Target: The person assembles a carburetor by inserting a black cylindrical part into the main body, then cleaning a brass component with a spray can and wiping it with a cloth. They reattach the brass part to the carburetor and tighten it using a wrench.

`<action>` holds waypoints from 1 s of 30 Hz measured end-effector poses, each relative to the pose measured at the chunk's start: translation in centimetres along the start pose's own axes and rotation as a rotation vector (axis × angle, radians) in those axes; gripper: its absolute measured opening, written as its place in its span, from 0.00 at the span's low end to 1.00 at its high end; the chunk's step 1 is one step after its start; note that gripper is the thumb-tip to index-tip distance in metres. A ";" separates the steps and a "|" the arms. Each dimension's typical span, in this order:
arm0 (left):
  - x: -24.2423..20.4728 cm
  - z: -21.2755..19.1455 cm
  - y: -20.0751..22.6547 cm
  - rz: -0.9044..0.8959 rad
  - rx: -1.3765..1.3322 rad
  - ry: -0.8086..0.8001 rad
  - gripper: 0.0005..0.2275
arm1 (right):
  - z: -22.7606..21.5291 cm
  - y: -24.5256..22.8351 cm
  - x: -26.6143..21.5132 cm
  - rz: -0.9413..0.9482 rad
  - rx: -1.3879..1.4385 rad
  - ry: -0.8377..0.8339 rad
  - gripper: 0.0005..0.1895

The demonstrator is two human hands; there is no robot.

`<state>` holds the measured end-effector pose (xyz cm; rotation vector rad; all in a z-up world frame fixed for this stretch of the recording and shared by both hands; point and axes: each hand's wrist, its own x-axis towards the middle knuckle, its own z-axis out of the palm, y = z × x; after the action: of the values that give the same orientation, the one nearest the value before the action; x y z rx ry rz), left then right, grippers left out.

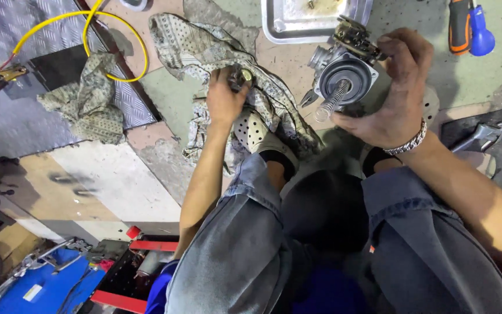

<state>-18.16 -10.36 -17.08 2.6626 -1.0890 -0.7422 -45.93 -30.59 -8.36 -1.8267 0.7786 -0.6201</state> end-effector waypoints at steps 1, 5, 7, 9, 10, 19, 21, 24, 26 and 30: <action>0.0 1.0 -0.4 -0.058 0.084 -0.030 0.23 | 0.1 0.3 -0.2 -0.025 0.008 0.009 0.53; 0.3 4.2 -2.1 -0.093 0.238 -0.051 0.26 | 0.5 0.7 -0.2 -0.088 0.039 0.042 0.56; 0.5 4.3 -2.1 -0.082 0.211 -0.052 0.26 | 0.3 0.3 -0.1 -0.071 0.018 0.028 0.55; 0.2 3.7 -2.4 -0.071 0.190 -0.057 0.26 | 0.3 0.0 0.0 -0.049 0.003 0.015 0.54; 0.1 3.3 -2.5 -0.051 0.126 -0.029 0.26 | 0.2 -0.1 0.1 -0.064 0.007 0.011 0.53; -5.3 -15.5 9.5 0.084 -0.879 -0.155 0.23 | -0.5 -4.0 2.0 -0.135 -0.195 0.009 0.42; -5.9 -18.5 11.4 0.115 -1.037 -0.205 0.26 | -0.5 -5.0 1.9 -0.151 -0.223 -0.014 0.39; -5.0 -19.9 12.5 0.217 -1.231 -0.349 0.28 | 0.0 -4.7 1.5 -0.193 -0.206 0.068 0.47; -4.4 -20.1 13.2 0.240 -1.210 -0.388 0.28 | 0.5 -3.2 1.0 -0.247 -0.320 0.055 0.63; -4.8 -21.0 14.9 0.206 -1.132 -0.350 0.28 | -0.4 -5.1 1.8 -0.211 -0.270 0.030 0.55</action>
<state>-19.56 -18.35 7.80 1.4797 -0.6485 -1.2969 -43.91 -30.78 -3.37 -2.1711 0.7212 -0.7056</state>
